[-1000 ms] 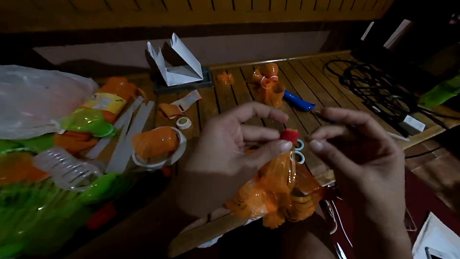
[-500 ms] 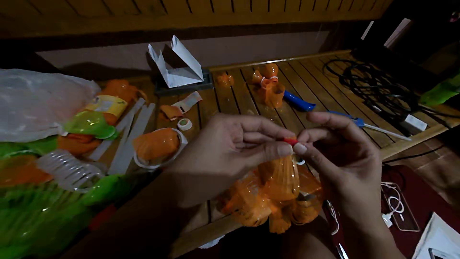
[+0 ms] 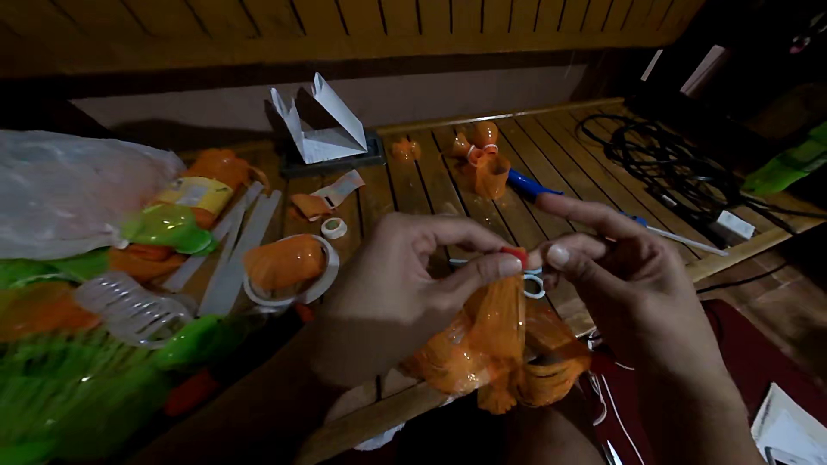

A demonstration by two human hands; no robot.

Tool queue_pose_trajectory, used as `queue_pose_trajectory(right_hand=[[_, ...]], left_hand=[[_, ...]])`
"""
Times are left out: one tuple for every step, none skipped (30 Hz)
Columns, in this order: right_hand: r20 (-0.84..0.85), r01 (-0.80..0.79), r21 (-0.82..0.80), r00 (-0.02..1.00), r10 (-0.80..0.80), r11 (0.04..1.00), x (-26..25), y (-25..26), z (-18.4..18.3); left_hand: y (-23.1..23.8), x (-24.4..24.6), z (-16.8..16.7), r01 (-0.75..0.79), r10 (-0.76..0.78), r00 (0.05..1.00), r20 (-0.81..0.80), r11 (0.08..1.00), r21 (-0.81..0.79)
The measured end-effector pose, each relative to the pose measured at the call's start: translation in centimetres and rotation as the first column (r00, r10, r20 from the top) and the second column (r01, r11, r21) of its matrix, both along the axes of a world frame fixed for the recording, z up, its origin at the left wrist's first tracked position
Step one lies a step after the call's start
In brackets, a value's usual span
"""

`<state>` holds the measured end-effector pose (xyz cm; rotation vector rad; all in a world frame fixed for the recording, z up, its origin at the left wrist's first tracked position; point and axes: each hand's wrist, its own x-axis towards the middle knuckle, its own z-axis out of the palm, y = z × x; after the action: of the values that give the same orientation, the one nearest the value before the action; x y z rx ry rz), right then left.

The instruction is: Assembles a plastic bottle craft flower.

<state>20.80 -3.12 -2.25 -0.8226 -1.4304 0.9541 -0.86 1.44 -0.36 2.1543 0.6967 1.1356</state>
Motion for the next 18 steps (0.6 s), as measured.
queue_pose_trajectory(right_hand=[[0.000, -0.026, -0.011, 1.000, 0.026, 1.000, 0.2, 0.1, 0.0], [-0.001, -0.038, -0.016, 0.999, 0.038, 0.999, 0.2, 0.0, 0.0], [0.001, -0.036, -0.011, 0.999, 0.036, 0.999, 0.1, 0.0, 0.0], [0.003, -0.023, 0.002, 1.000, 0.023, 1.000, -0.1, -0.1, 0.0], [0.013, -0.005, 0.022, 1.000, 0.004, 1.000, -0.2, 0.0, 0.0], [0.032, 0.012, 0.043, 0.999, -0.013, 0.999, -0.3, 0.1, 0.0], [0.058, 0.017, 0.057, 0.998, -0.020, 0.998, -0.2, 0.3, 0.0], [0.082, 0.008, 0.055, 0.997, -0.012, 0.998, 0.0, 0.7, 0.1], [0.109, -0.014, 0.043, 0.994, 0.009, 0.999, 0.4, 1.2, 0.2], [0.129, -0.041, 0.019, 0.991, 0.038, 0.999, 0.7, 1.7, 0.3], [0.147, -0.069, -0.007, 0.987, 0.069, 0.998, 1.0, 2.3, 0.4], [0.165, -0.093, -0.035, 0.981, 0.097, 0.995, 1.1, 2.7, 0.5], [0.182, -0.111, -0.067, 0.976, 0.122, 0.992, 1.1, 3.1, 0.8], [0.200, -0.121, -0.096, 0.970, 0.139, 0.988, 1.0, 3.3, 1.0], [0.223, -0.123, -0.110, 0.964, 0.145, 0.986, 1.0, 3.5, 1.3], [0.239, -0.122, -0.110, 0.960, 0.145, 0.986, 0.9, 3.6, 1.6], [0.246, -0.133, -0.105, 0.957, 0.156, 0.986, 1.1, 3.8, 1.8], [0.243, -0.163, -0.100, 0.953, 0.183, 0.982, 1.3, 4.1, 1.9]], left_hand=[[0.0, 0.0, 0.0, 0.003, -0.003, 1.000, 0.004, 1.000, -0.013], [0.0, 0.0, 0.0, 0.005, -0.004, 1.000, 0.009, 1.000, -0.023], [0.0, 0.0, -0.1, 0.008, -0.008, 1.000, 0.015, 1.000, -0.030], [0.0, 0.1, -0.2, 0.008, -0.008, 1.000, 0.020, 0.999, -0.035], [0.0, 0.1, -0.3, 0.009, -0.008, 1.000, 0.019, 0.999, -0.041], [-0.1, 0.1, -0.3, 0.010, -0.009, 1.000, 0.015, 0.999, -0.053], [-0.1, 0.1, -0.3, 0.021, -0.020, 1.000, 0.013, 0.998, -0.059], [-0.1, 0.0, -0.2, 0.044, -0.043, 0.999, 0.013, 0.997, -0.061], [-0.1, -0.1, -0.1, 0.074, -0.073, 0.997, 0.018, 0.995, -0.061], [0.0, -0.2, -0.1, 0.115, -0.114, 0.993, 0.029, 0.992, -0.053], [-0.1, -0.2, 0.0, 0.141, -0.140, 0.990, 0.035, 0.989, -0.048], [-0.1, -0.2, 0.0, 0.150, -0.149, 0.988, 0.042, 0.988, -0.045], [-0.1, -0.2, 0.0, 0.149, -0.147, 0.988, 0.046, 0.988, -0.043], [-0.1, -0.2, 0.0, 0.142, -0.141, 0.989, 0.046, 0.989, -0.032], [0.0, -0.3, 0.1, 0.144, -0.143, 0.989, 0.046, 0.989, -0.016], [0.2, -0.4, 0.2, 0.153, -0.152, 0.987, 0.047, 0.988, -0.006], [0.3, -0.5, 0.3, 0.159, -0.159, 0.986, 0.046, 0.987, 0.002], [0.5, -0.5, 0.5, 0.156, -0.156, 0.987, 0.038, 0.988, 0.010]])
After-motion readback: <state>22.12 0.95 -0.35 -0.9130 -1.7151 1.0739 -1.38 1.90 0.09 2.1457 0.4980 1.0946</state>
